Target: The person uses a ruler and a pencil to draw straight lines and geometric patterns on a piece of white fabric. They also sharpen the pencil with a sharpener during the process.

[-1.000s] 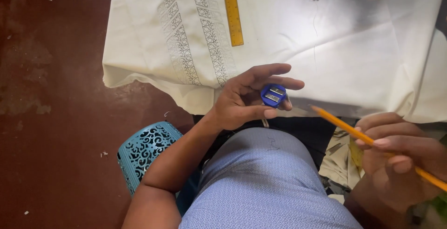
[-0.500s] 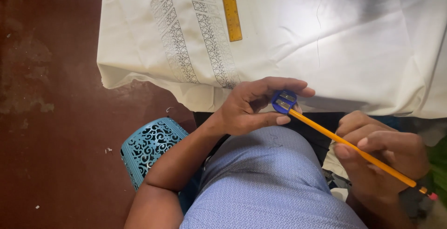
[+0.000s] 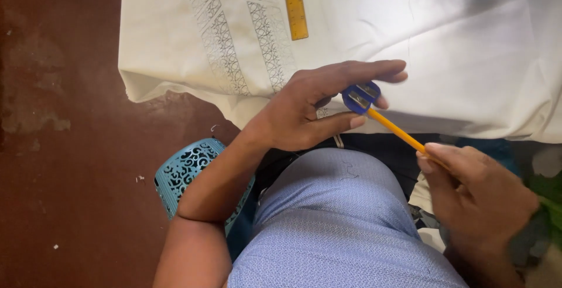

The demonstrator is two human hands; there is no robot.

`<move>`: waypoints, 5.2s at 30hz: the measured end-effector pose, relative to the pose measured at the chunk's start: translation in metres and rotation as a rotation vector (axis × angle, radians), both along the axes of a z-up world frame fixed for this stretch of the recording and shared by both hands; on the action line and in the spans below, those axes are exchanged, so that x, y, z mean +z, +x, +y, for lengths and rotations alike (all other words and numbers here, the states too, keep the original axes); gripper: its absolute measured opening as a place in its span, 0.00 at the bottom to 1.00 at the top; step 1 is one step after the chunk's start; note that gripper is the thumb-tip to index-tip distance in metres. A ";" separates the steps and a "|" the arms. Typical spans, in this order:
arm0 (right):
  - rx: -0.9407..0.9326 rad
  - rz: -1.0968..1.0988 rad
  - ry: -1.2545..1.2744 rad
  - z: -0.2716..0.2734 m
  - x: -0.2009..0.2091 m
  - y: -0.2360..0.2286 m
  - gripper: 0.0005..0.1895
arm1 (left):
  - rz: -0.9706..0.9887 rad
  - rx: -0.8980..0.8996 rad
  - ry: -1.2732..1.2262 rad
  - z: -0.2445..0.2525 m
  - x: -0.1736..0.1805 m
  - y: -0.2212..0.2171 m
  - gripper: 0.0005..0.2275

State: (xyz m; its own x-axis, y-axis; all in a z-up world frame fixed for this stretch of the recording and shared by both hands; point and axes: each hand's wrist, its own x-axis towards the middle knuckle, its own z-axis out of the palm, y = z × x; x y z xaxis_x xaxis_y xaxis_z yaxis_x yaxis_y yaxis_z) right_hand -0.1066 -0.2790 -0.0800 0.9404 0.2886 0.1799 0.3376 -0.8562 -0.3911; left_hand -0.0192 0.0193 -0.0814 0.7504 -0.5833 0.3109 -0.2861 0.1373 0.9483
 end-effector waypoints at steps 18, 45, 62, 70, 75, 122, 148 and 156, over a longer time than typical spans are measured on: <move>0.063 -0.348 0.023 0.026 -0.055 0.011 0.09 | 0.620 0.200 -0.554 -0.053 -0.008 -0.011 0.31; 0.090 0.261 0.596 0.033 -0.047 0.008 0.11 | 0.520 0.182 -0.373 -0.055 -0.003 -0.034 0.44; -0.010 0.806 0.736 0.033 -0.021 0.022 0.21 | 0.434 0.075 -0.355 -0.059 -0.001 -0.039 0.51; 0.203 -0.336 0.188 0.045 -0.018 0.022 0.11 | 0.249 0.448 -0.230 -0.083 -0.008 -0.061 0.49; -0.151 0.405 0.375 0.037 -0.018 0.013 0.14 | 0.149 0.301 -0.287 -0.078 -0.018 -0.056 0.47; 0.255 -0.291 0.188 0.051 -0.026 0.021 0.17 | 0.549 0.612 -0.910 -0.082 0.011 -0.024 0.31; 0.280 -0.505 0.223 0.050 -0.031 0.016 0.05 | 0.537 0.405 -0.961 -0.076 -0.004 -0.022 0.24; -0.080 0.931 1.073 0.052 -0.030 0.005 0.16 | 0.521 0.071 -1.001 -0.066 -0.011 -0.012 0.28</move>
State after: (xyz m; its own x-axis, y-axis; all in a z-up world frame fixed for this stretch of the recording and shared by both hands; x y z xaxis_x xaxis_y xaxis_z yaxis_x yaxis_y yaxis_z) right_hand -0.1017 -0.2273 -0.1096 0.8421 0.3514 -0.4091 -0.4332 -0.0110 -0.9012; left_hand -0.0314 -0.0469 -0.0924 0.9466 -0.1984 0.2541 0.0743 0.9012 0.4269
